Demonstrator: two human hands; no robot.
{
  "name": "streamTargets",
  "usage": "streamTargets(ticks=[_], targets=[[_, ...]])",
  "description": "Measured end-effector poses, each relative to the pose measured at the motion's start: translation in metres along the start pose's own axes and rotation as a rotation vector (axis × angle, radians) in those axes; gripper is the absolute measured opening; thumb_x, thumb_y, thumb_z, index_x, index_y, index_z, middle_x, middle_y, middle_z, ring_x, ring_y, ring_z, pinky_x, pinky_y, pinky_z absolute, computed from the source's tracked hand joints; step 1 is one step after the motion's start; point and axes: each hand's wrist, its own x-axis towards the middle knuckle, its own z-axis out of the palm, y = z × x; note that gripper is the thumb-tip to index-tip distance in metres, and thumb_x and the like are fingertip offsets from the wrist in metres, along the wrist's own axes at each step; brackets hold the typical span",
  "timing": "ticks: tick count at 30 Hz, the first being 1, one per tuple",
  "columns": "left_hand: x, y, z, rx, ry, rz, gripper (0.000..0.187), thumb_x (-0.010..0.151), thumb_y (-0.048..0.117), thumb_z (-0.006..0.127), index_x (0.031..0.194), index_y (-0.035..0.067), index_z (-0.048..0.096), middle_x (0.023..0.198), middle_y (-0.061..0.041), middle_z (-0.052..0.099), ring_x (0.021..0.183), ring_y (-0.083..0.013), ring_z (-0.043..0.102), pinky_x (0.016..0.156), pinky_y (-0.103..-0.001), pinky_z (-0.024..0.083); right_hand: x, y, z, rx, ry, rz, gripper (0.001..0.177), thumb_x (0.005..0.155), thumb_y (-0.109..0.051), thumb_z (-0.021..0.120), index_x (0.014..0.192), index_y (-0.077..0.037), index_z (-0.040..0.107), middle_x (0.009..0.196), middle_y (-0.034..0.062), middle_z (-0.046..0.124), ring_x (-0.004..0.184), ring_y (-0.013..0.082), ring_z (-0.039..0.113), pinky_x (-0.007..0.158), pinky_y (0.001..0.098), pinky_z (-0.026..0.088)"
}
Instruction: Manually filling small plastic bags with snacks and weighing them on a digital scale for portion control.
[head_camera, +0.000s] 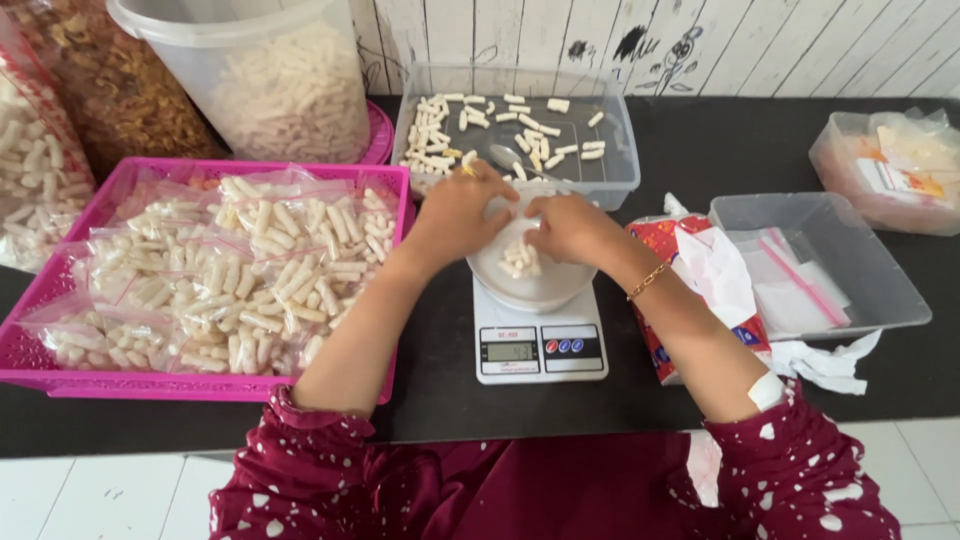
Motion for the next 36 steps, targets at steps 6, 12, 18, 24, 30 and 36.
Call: streamTargets(ticks=[6,12,18,24,30,36], targets=[[0.001,0.0,-0.001,0.073,-0.128,0.027,0.022,0.085,0.027,0.069,0.104,0.021,0.078,0.115,-0.007,0.066,0.108,-0.0348,0.065,0.089,-0.048,0.053,-0.015,-0.015,-0.007,0.186,-0.03,0.01,0.015,0.09,-0.016,0.061,0.093,-0.013,0.075,0.067,0.0042,0.072,0.072,0.0238,0.074,0.073,0.0374,0.058],[-0.001,0.005,-0.002,0.123,-0.208,0.087,0.022,0.09,0.037,0.062,0.099,0.024,0.077,0.111,-0.005,0.067,0.107,-0.0341,0.065,0.089,-0.049,0.053,-0.036,-0.028,-0.028,-0.015,-0.016,-0.027,0.022,0.094,-0.02,0.053,0.086,-0.009,0.07,0.074,0.0179,0.07,0.081,0.039,0.072,0.071,0.0492,0.054],[-0.002,0.009,-0.007,0.171,-0.217,0.064,0.019,0.093,0.036,0.061,0.1,0.026,0.077,0.109,-0.003,0.065,0.108,-0.0298,0.063,0.09,-0.045,0.05,-0.02,-0.013,-0.006,0.025,-0.192,0.1,0.019,0.089,-0.023,0.058,0.1,-0.016,0.072,0.057,-0.0002,0.069,0.069,0.0191,0.074,0.069,0.0336,0.057],[-0.002,0.008,-0.006,0.164,-0.253,0.074,0.021,0.093,0.035,0.06,0.102,0.026,0.077,0.112,-0.002,0.064,0.11,-0.0287,0.062,0.092,-0.045,0.048,0.009,0.016,0.03,0.034,-0.15,0.046,0.025,0.095,-0.022,0.053,0.097,-0.007,0.073,0.084,0.0164,0.074,0.091,0.0359,0.072,0.078,0.0441,0.056],[-0.004,0.008,0.0,0.23,-0.255,0.096,0.026,0.095,0.038,0.055,0.102,0.024,0.075,0.112,-0.003,0.063,0.109,-0.0295,0.061,0.09,-0.045,0.047,-0.038,-0.026,-0.022,-0.021,-0.074,0.041,0.034,0.1,-0.036,0.05,0.093,-0.008,0.069,0.09,0.0152,0.074,0.096,0.0368,0.071,0.08,0.0469,0.055],[-0.003,0.0,0.013,0.299,-0.256,0.107,0.021,0.091,0.036,0.058,0.098,0.026,0.075,0.111,-0.002,0.063,0.107,-0.0279,0.061,0.089,-0.044,0.045,-0.042,-0.035,-0.017,-0.156,-0.197,0.059,0.03,0.09,-0.03,0.068,0.119,-0.023,0.062,0.109,0.0027,0.073,0.114,0.0275,0.067,0.094,0.0437,0.054]])
